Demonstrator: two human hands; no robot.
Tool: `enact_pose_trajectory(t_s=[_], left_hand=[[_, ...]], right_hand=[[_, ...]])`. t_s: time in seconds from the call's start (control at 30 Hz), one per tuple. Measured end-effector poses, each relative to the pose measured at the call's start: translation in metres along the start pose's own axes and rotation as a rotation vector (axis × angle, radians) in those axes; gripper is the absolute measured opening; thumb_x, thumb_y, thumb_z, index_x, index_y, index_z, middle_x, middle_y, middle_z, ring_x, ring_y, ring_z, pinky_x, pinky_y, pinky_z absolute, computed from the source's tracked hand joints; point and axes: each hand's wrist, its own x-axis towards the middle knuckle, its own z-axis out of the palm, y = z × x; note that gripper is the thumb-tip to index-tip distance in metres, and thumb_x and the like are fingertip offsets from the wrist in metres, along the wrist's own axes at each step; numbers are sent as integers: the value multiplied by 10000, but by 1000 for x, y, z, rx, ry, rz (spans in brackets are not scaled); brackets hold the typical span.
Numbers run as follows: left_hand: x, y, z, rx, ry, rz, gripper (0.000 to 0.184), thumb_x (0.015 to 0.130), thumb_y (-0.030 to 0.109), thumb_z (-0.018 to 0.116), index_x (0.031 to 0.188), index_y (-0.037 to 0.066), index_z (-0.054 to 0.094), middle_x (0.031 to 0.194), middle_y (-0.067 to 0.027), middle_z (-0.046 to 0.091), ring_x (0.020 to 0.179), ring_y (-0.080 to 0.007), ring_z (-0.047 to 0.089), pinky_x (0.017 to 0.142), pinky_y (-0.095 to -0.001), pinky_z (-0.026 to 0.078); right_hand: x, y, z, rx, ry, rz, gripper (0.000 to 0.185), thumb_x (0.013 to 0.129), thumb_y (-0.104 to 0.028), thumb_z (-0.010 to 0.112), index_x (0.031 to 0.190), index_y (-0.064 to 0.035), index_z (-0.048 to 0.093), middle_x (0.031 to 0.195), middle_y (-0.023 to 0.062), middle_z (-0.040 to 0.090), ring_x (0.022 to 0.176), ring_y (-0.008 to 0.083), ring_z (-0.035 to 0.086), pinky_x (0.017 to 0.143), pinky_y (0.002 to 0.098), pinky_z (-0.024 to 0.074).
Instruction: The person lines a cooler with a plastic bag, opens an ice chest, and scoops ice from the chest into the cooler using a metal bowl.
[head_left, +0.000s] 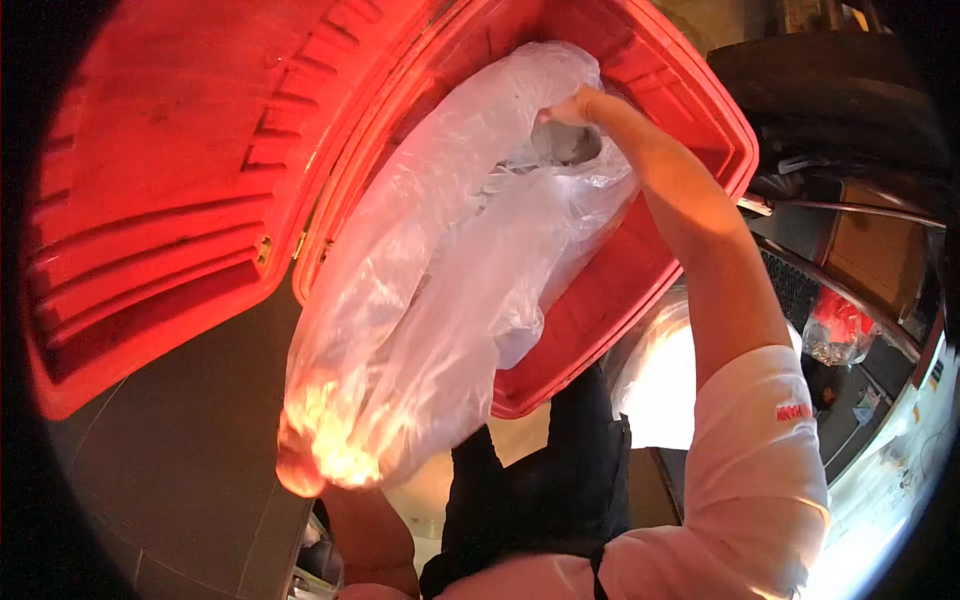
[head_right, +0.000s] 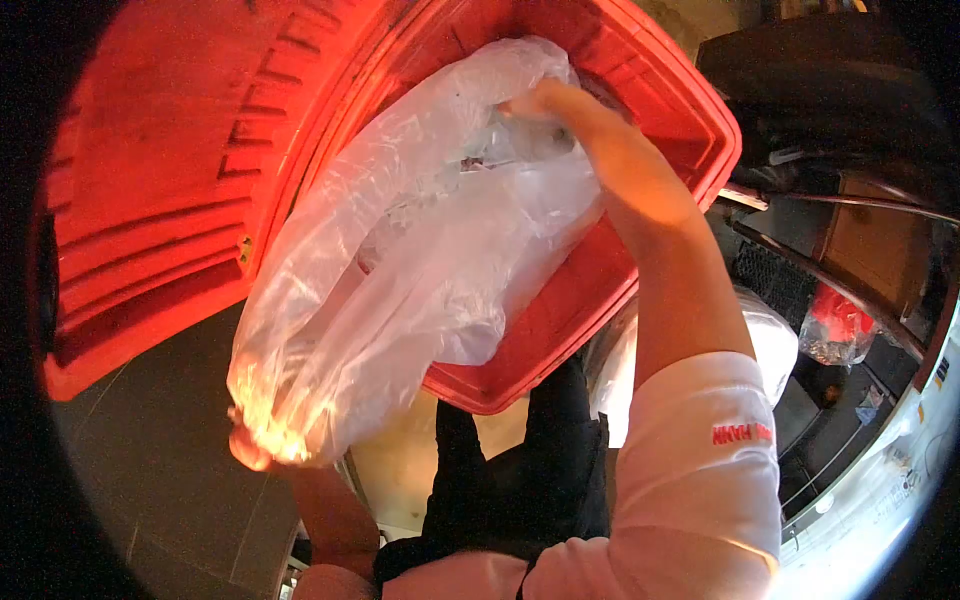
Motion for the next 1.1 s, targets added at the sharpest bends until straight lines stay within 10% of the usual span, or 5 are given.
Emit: enact_pose_trajectory(t_s=[0.67, 0.8, 0.97, 1.07, 1.1], left_hand=[[7, 7, 32, 421, 29, -24, 760, 883, 551, 539, 1318, -62, 428, 1283, -179, 513, 1184, -292, 493, 1013, -436, 368], [11, 22, 110, 1176, 371, 708, 890, 744, 423, 750, 1391, -19, 329, 1345, -173, 432, 1254, -272, 428, 1044, -399, 316], [93, -69, 196, 1242, -806, 370, 223, 814, 84, 587, 1018, -4, 603, 930, -203, 643, 836, -363, 633, 756, -403, 499], [214, -192, 172, 1896, -741, -72, 199, 799, 41, 564, 977, -49, 572, 946, -267, 610, 945, -410, 605, 824, -494, 478], [247, -240, 133, 1850, -555, 529, 231, 754, 20, 593, 969, -61, 564, 1019, -272, 596, 991, -403, 590, 855, -496, 475]], right_hand=[[-96, 29, 190, 484, 533, 319, 728, 831, -95, 553, 1480, -170, 234, 1121, 212, 621, 1007, 321, 611, 843, 375, 475], [-68, 33, 124, 261, 275, 459, 767, 815, -193, 624, 1475, -189, 234, 1148, 276, 594, 1059, 401, 586, 895, 438, 462], [-69, 6, 112, 379, 486, 419, 698, 810, -183, 613, 1445, -158, 324, 1126, 290, 593, 1060, 430, 574, 910, 453, 457], [-71, 14, 148, 364, 686, 369, 646, 787, -105, 601, 1402, -160, 410, 1190, 277, 562, 1109, 424, 541, 947, 445, 436], [-71, 15, 156, 369, 727, 369, 628, 782, -75, 589, 1386, -160, 438, 1211, 270, 550, 1136, 419, 521, 966, 445, 421]])
